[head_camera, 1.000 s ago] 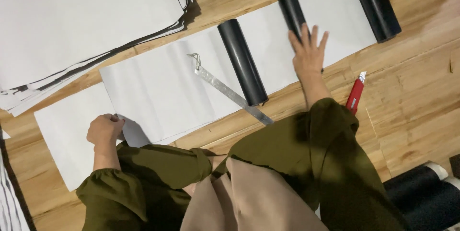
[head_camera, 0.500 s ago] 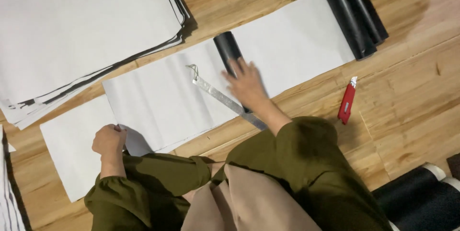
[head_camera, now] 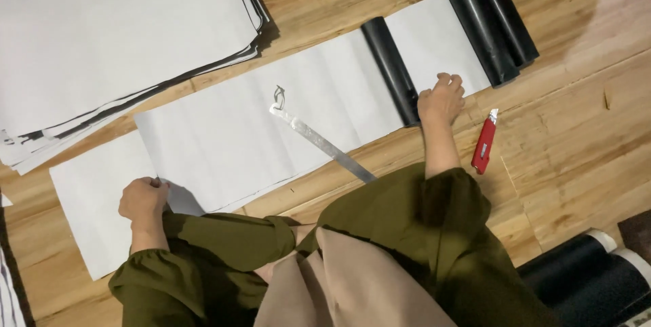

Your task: Measuring and cutting strips of paper from a large sheet using a metal ruler and a utility knife while sitting on the floor.

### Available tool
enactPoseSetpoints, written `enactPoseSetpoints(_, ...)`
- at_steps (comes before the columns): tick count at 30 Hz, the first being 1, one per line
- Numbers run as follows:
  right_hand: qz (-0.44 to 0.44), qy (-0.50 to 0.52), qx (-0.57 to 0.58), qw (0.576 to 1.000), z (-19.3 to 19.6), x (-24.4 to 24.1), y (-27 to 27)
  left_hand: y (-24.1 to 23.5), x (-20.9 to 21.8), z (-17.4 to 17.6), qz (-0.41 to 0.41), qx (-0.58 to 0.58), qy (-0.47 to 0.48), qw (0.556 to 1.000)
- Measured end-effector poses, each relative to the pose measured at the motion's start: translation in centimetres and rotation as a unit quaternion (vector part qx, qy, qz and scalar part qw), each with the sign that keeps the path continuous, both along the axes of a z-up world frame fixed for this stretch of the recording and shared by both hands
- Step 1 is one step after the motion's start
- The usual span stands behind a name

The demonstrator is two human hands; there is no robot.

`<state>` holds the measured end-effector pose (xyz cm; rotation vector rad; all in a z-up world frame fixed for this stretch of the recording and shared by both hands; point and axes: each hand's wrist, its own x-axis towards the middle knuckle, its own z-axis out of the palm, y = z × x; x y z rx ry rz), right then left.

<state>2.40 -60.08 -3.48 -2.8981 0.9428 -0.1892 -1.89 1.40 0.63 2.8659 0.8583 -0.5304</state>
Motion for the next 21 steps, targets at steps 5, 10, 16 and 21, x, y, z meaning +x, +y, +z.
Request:
enactPoseSetpoints(5, 0.079, -0.013, 0.049, 0.996, 2.6, 0.5, 5.1, -0.1, 0.0, 0.5, -0.010, 0.007, -0.007, 1.000)
enactPoseSetpoints(10, 0.088, 0.071, 0.012, 0.993, 4.3, -0.1, 7.6, 0.9, -0.6, 0.6, -0.008, 0.024, -0.003, 1.000)
enactPoseSetpoints(16, 0.040, 0.094, 0.095, 0.990, 4.3, -0.6, 7.1, 4.7, -0.5, 0.9, 0.014, 0.035, -0.001, 0.999)
enactPoseSetpoints(21, 0.096, 0.177, 0.115, 0.973, 5.2, -0.6, 9.7, 9.9, -1.3, 1.5, 0.089, 0.025, 0.135, 0.986)
